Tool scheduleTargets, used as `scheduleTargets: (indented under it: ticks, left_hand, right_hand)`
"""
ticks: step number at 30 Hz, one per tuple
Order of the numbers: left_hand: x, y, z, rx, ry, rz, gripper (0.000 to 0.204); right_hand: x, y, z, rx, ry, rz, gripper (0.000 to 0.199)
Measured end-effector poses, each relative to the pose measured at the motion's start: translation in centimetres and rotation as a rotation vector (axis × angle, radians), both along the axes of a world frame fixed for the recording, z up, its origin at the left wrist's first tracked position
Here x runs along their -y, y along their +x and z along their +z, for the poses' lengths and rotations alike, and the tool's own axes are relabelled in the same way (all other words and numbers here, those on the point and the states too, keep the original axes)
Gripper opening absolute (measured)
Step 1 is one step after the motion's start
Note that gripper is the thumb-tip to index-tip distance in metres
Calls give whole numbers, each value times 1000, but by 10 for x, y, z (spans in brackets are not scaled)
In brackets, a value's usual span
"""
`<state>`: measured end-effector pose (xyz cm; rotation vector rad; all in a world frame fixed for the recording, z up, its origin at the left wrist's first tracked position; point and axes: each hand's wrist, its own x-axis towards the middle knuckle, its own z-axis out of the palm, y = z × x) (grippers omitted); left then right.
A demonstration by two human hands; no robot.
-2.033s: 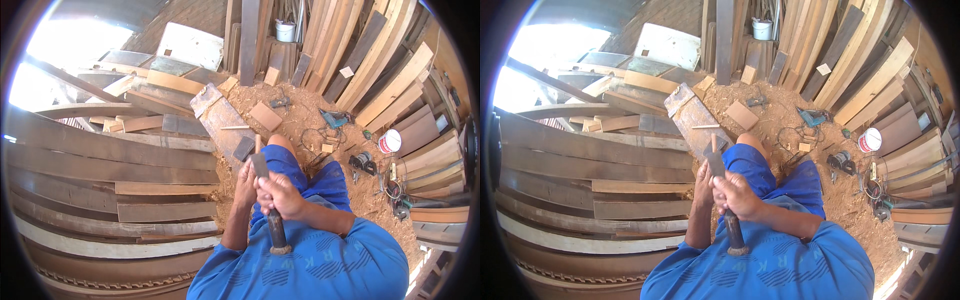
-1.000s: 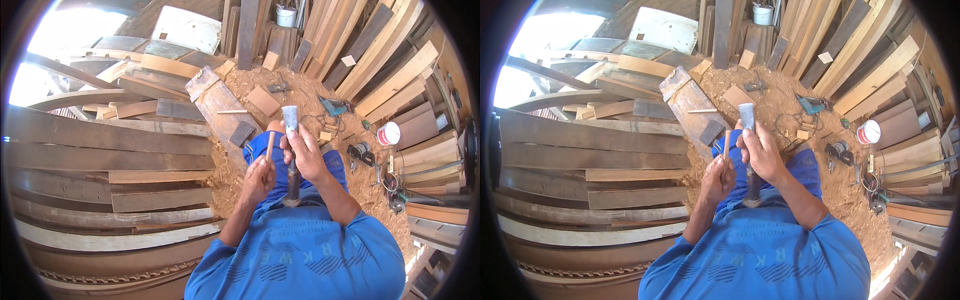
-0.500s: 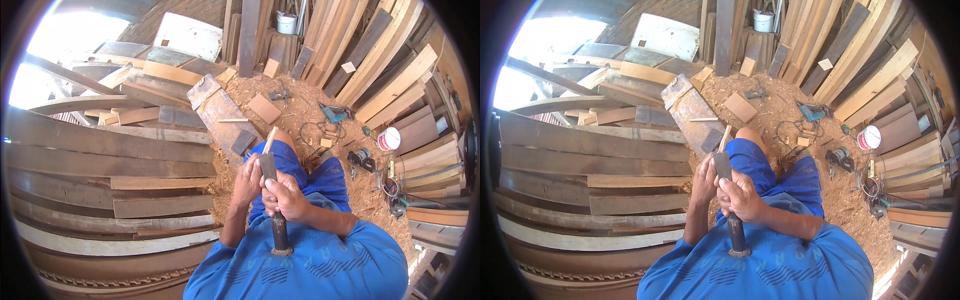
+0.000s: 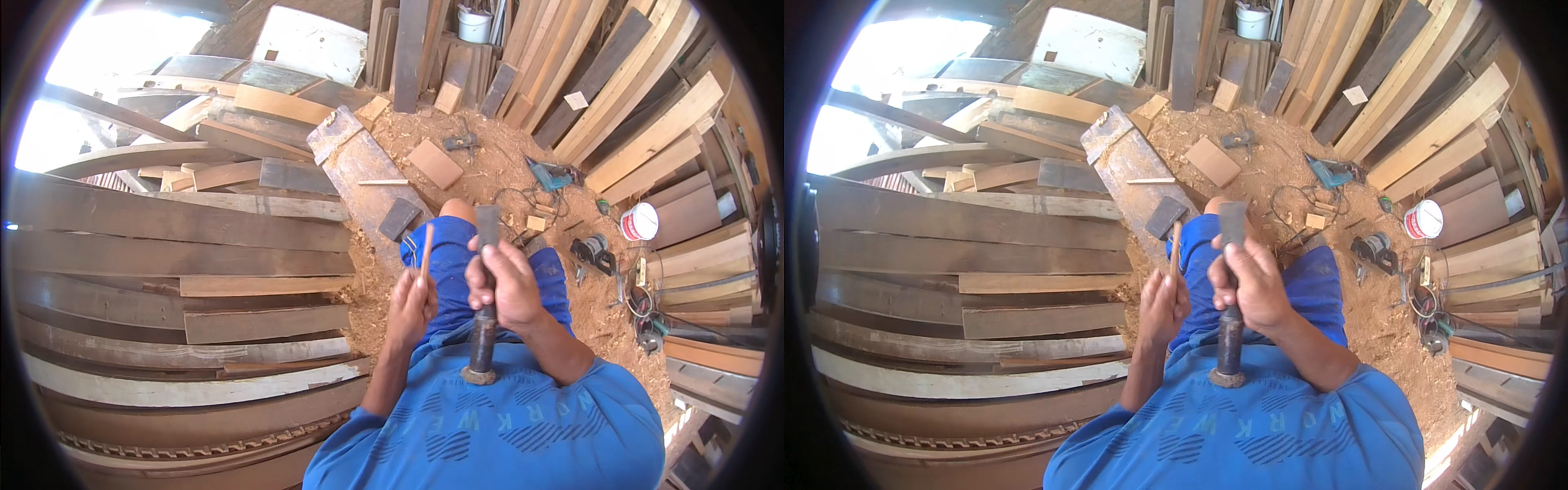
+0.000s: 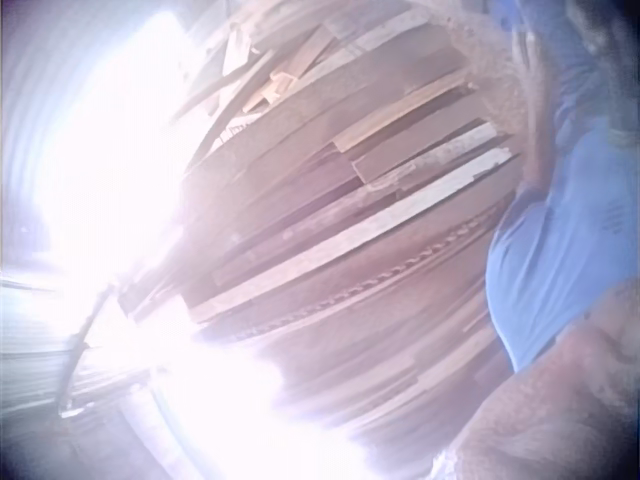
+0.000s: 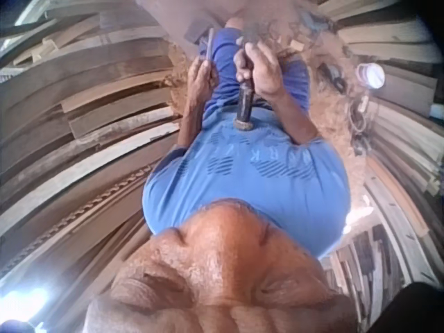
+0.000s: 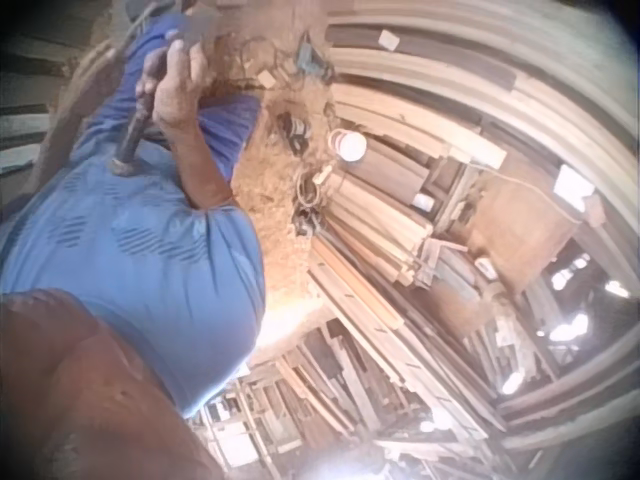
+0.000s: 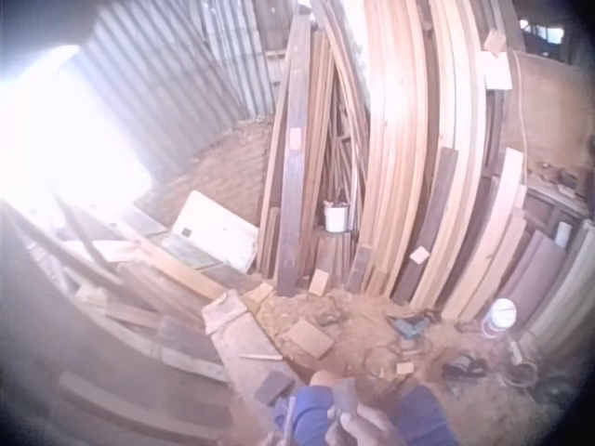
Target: The person carves a small wooden rod using a metal blade, shaving thin strips from the end of the wood while holding it against a larger wooden block.
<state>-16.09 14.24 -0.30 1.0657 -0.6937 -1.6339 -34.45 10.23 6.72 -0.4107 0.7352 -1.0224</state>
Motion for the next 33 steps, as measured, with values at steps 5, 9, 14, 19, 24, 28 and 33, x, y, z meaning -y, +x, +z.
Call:
scheduleTargets:
  ticks: [5, 9, 14, 19, 24, 28, 33]
  left_hand:
    - [56, -10, 33, -84, -39, 44, 22]
    - [58, -6, 33, 129, -43, 91, 26]
    - [36, -7, 41, 531, -306, 11, 29]
    - [-36, 2, 11, 648, -420, -313, 28]
    - [-41, 7, -9, 323, -23, -8, 28]
    - [27, 0, 10, -74, 12, 141, 32]
    - [53, -8, 42, 214, -62, 248, 33]
  right_hand:
    - [2, 41, -2, 105, -6, 149, 20]
    - [-10, 52, 3, 151, 50, 256, 21]
    - [-29, 43, 7, 90, 17, 257, 22]
    - [-27, 8, 38, 74, -125, -2, 21]
    - [-15, -4, 10, 4, 42, 26, 19]
    - [2, 33, 8, 87, 50, 135, 16]
    - [-13, 57, 9, 162, 30, 275, 17]
